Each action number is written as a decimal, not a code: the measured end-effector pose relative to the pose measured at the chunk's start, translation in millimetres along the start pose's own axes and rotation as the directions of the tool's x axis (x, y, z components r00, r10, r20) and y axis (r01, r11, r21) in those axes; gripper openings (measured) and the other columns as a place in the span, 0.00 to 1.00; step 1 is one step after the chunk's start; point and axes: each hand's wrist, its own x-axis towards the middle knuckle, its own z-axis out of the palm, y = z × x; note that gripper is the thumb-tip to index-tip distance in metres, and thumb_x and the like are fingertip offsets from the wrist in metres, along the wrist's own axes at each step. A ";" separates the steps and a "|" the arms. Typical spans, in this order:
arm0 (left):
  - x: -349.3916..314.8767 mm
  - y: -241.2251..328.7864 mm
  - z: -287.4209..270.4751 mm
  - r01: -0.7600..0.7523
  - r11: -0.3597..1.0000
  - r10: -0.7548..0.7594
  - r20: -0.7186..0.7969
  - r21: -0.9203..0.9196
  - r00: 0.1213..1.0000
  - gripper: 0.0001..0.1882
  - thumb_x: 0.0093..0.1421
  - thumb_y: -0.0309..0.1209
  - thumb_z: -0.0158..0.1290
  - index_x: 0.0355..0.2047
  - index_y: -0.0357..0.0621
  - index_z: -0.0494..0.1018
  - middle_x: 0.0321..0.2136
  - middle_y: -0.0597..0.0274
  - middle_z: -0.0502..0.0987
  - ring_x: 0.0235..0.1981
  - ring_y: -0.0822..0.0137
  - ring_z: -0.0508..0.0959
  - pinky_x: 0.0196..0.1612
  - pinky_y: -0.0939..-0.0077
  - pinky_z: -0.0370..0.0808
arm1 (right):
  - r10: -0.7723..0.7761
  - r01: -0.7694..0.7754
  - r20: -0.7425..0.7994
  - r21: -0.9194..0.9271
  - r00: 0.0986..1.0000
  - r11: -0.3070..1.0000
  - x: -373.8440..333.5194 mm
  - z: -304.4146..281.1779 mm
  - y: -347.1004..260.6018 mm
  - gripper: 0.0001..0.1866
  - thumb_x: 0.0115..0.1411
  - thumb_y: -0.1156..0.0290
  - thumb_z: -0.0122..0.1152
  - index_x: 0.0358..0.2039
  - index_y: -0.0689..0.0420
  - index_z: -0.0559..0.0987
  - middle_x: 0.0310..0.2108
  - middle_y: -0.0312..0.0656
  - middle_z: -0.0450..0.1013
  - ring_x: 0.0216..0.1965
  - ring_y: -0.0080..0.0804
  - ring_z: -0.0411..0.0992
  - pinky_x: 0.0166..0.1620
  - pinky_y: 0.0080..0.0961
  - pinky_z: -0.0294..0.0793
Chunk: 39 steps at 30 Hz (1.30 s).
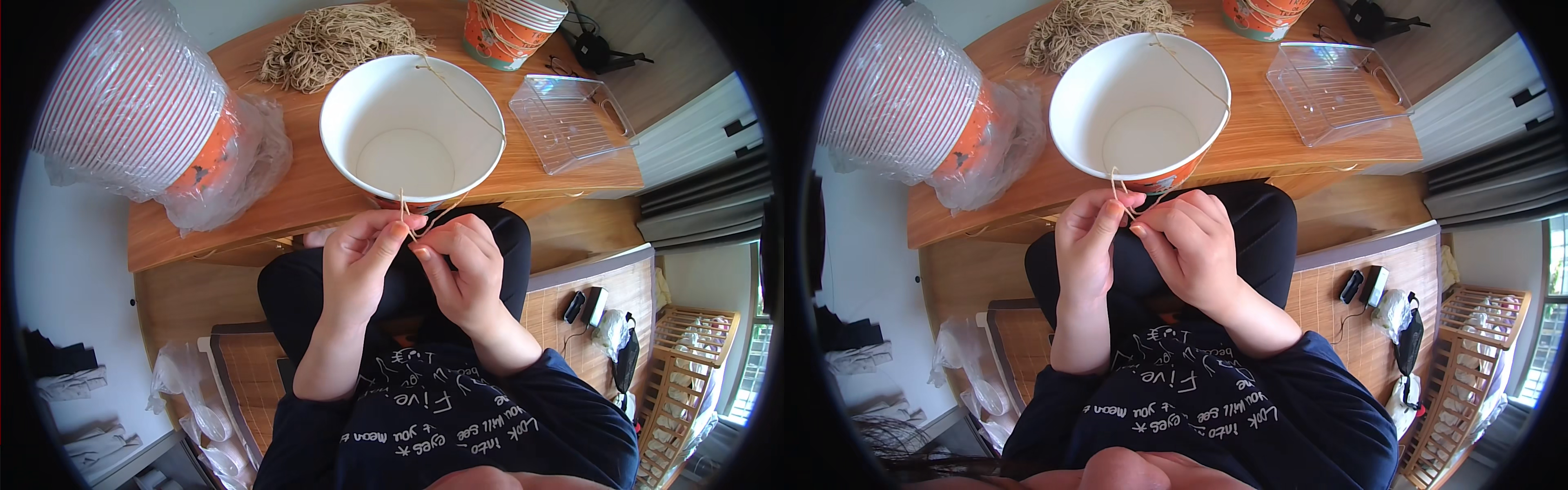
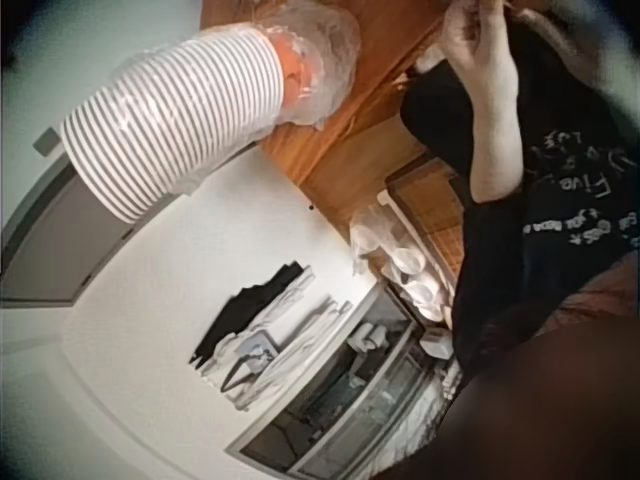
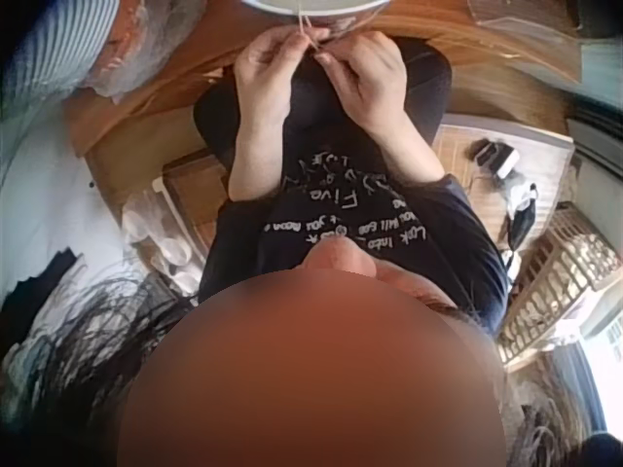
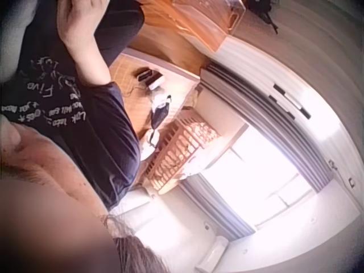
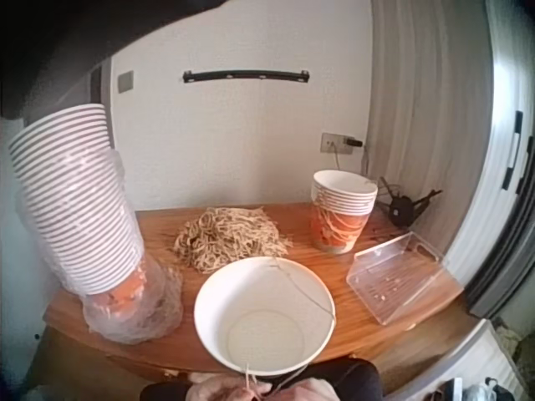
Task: Attaching rubber bands to the rims of paper buckets.
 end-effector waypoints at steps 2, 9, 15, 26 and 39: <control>-1.0 -0.4 0.4 0.007 1.000 -0.007 0.011 -0.018 1.000 0.09 0.68 0.26 0.53 0.43 0.33 0.78 0.41 0.51 0.83 0.44 0.68 0.81 0.53 0.73 0.76 | 0.005 -0.006 0.019 0.005 1.000 1.000 0.7 -0.1 0.3 0.06 0.53 0.74 0.70 0.29 0.54 0.79 0.25 0.34 0.75 0.28 0.34 0.70 0.33 0.31 0.66; -3.7 -1.4 1.2 -0.010 0.997 0.012 0.020 -0.071 1.000 0.08 0.69 0.26 0.53 0.43 0.33 0.76 0.41 0.52 0.83 0.45 0.67 0.81 0.54 0.73 0.75 | -0.005 0.004 0.027 0.032 1.000 0.999 1.5 -5.6 1.9 0.08 0.52 0.72 0.71 0.30 0.55 0.79 0.26 0.37 0.75 0.30 0.37 0.70 0.35 0.32 0.67; -6.6 -3.1 -0.5 -0.007 0.996 0.006 -0.004 -0.084 1.000 0.07 0.69 0.26 0.53 0.43 0.34 0.76 0.41 0.53 0.82 0.46 0.66 0.81 0.55 0.73 0.74 | -0.087 0.079 -0.057 -0.142 0.995 0.987 0.6 -4.1 1.6 0.18 0.45 0.77 0.68 0.38 0.54 0.76 0.41 0.38 0.75 0.45 0.39 0.68 0.49 0.33 0.60; -5.7 -7.5 1.4 -0.229 0.954 0.241 -0.037 0.196 0.970 0.07 0.68 0.24 0.52 0.43 0.33 0.75 0.41 0.56 0.81 0.44 0.70 0.79 0.54 0.77 0.72 | -0.065 0.050 -0.099 -0.149 0.993 0.988 0.1 -6.4 -0.6 0.17 0.47 0.83 0.67 0.37 0.52 0.76 0.33 0.30 0.76 0.41 0.30 0.71 0.45 0.30 0.57; -10.6 -5.7 11.8 -0.101 0.988 0.093 -0.070 -0.116 0.993 0.06 0.68 0.23 0.53 0.43 0.33 0.73 0.39 0.52 0.81 0.40 0.67 0.83 0.48 0.75 0.80 | -0.157 0.154 -0.044 -0.074 0.987 0.985 -13.1 2.8 -6.6 0.23 0.46 0.81 0.71 0.43 0.53 0.74 0.38 0.29 0.77 0.40 0.30 0.73 0.46 0.33 0.58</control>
